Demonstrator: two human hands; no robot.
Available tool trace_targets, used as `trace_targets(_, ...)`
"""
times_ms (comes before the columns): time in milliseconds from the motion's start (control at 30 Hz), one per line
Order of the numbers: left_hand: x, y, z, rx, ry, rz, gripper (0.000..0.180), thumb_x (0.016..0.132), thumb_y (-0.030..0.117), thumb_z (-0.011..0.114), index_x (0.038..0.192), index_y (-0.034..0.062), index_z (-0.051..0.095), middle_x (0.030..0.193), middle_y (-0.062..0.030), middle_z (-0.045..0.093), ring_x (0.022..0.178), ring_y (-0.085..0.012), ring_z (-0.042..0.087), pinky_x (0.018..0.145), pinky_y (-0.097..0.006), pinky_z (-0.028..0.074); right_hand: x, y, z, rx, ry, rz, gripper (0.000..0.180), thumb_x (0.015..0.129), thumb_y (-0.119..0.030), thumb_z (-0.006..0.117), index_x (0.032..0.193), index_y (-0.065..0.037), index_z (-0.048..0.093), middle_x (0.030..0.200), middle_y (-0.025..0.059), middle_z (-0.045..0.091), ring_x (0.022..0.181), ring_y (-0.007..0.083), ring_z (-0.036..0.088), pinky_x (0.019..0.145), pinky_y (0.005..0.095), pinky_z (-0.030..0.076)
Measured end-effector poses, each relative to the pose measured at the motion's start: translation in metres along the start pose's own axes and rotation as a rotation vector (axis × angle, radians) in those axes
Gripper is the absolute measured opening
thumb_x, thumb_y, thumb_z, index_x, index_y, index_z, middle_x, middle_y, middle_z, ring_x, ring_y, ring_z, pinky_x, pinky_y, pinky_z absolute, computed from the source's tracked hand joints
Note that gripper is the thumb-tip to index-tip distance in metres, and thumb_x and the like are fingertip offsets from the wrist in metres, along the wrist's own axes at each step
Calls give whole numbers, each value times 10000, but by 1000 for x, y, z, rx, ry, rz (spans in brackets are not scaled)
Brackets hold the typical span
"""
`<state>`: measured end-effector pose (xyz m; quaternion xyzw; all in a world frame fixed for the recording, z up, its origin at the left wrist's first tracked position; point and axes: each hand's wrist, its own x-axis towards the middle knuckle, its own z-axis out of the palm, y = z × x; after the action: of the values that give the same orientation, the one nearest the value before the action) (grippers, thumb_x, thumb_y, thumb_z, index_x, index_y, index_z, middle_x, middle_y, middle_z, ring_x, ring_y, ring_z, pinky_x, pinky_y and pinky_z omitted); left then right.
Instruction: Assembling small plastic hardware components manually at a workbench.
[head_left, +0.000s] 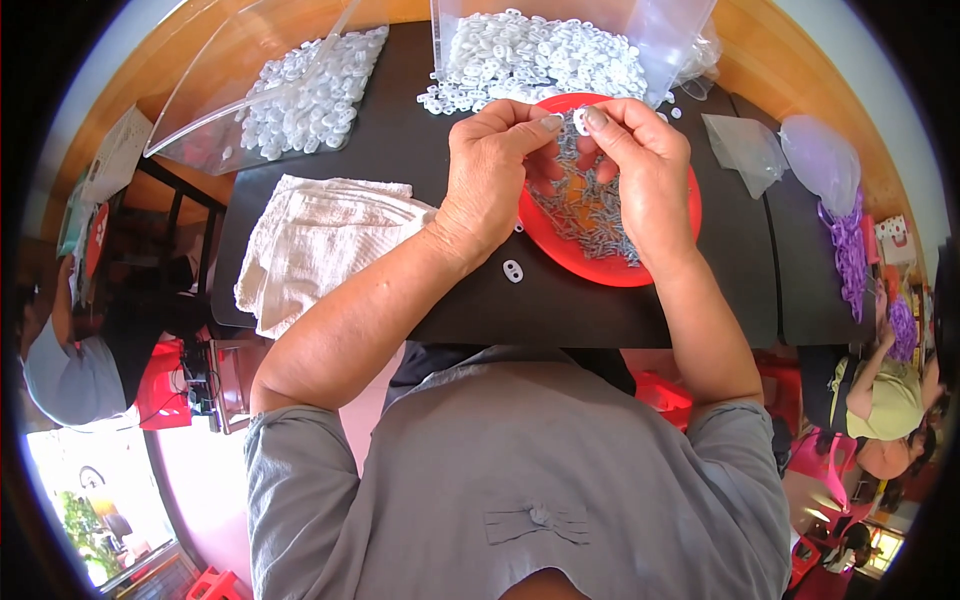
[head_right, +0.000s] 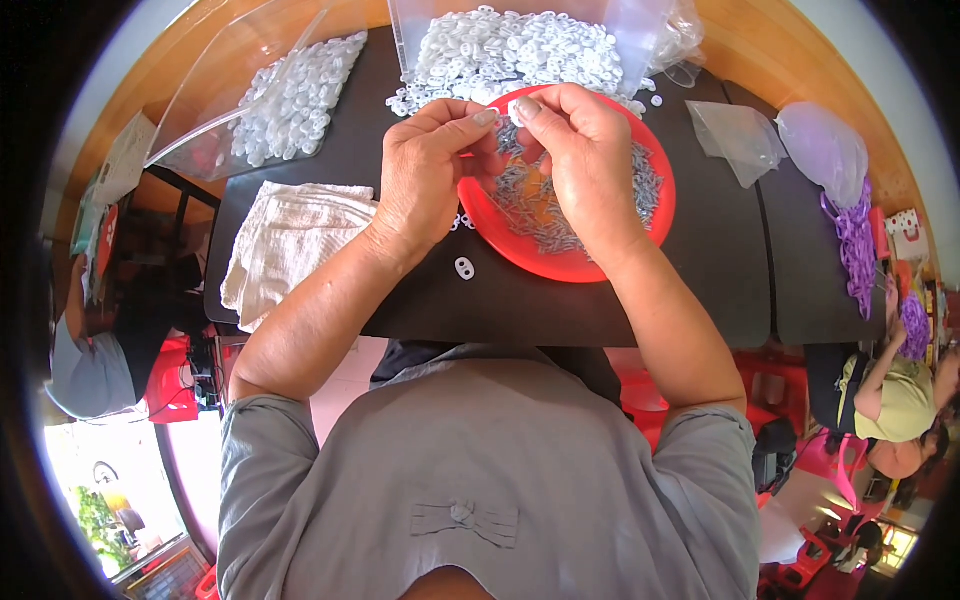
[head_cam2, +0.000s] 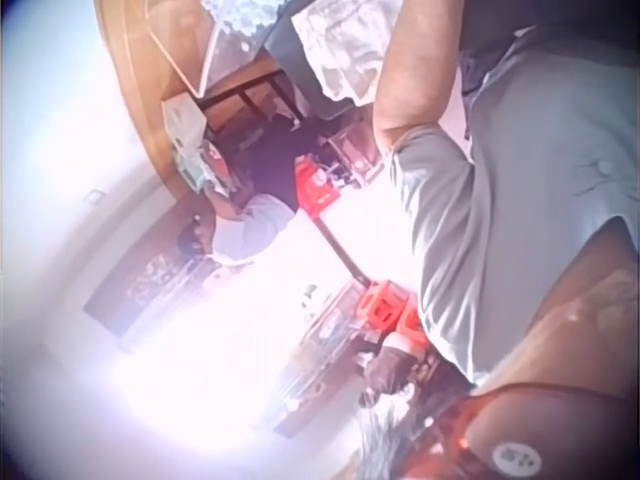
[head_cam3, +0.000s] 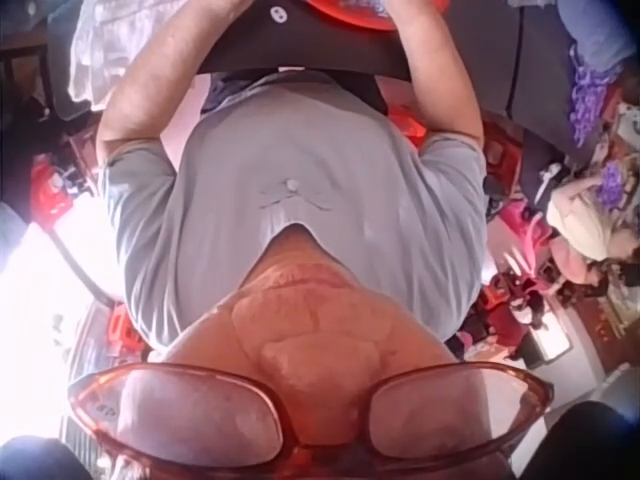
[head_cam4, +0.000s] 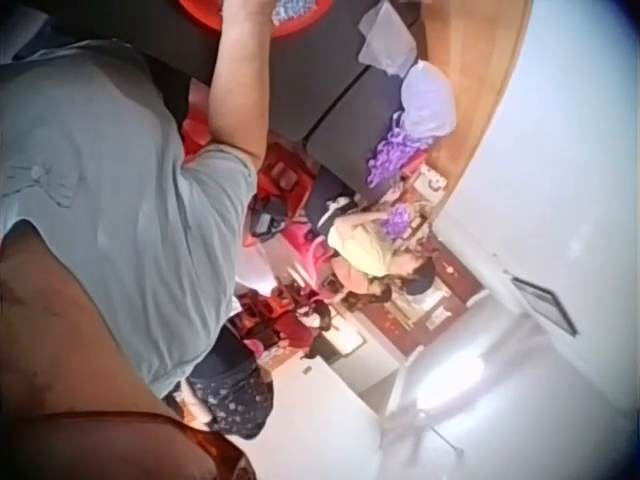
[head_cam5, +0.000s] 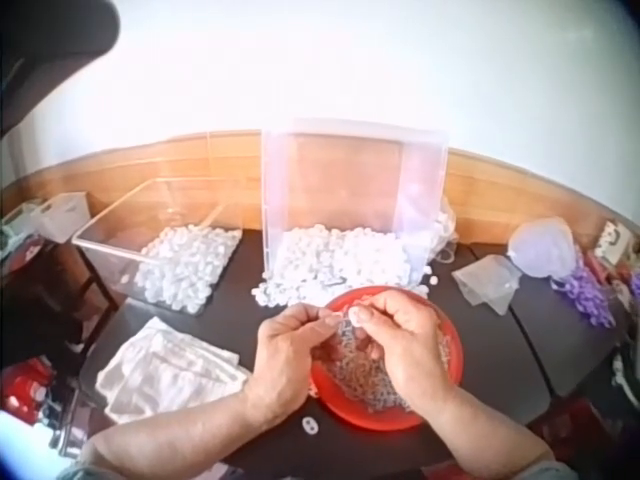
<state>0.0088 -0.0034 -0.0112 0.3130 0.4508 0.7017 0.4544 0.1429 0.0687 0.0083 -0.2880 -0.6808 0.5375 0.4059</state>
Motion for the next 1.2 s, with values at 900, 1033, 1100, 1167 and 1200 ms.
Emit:
trace_targets(900, -2, 7, 4, 16, -210, 152, 221, 810, -20, 721, 1009, -36, 627, 792, -82, 652, 603, -131, 614, 521, -244, 495, 9, -2, -31, 119, -358, 61, 198, 941, -194, 597, 897, -6, 640, 752, 14, 618, 625, 82, 575, 529, 197, 390)
trace_targets(1033, -4, 5, 3, 91, -244, 171, 281, 773, -33, 754, 1028, -28, 636, 826, -83, 669, 701, -110, 648, 580, -225, 519, 7, -3, -30, 156, -357, 105, 207, 937, -203, 605, 885, -4, 634, 741, 7, 604, 595, 75, 545, 520, 191, 384)
trace_targets(1100, -3, 1, 2, 131, -254, 220, 284, 770, -34, 757, 1027, -30, 635, 837, -87, 674, 733, -106, 657, 604, -221, 527, 6, -4, -29, 186, -349, 133, 218, 936, -218, 609, 887, -7, 632, 727, 3, 587, 580, 78, 543, 512, 187, 379)
trace_targets(1167, -3, -2, 2, 171, -279, 357, 286, 771, -27, 759, 1025, -36, 627, 852, -92, 679, 769, -112, 665, 650, -227, 542, 5, -5, -30, 184, -360, 130, 220, 937, -223, 607, 889, -8, 628, 723, 3, 582, 585, 84, 556, 512, 187, 379)
trace_targets(1200, -4, -2, 1, 172, -280, 356, 286, 771, -27, 759, 1025, -36, 627, 852, -92, 679, 769, -112, 665, 650, -227, 542, 5, -5, -30, 179, -373, 128, 223, 938, -227, 605, 891, -10, 624, 719, 3, 576, 589, 89, 568, 511, 187, 379)
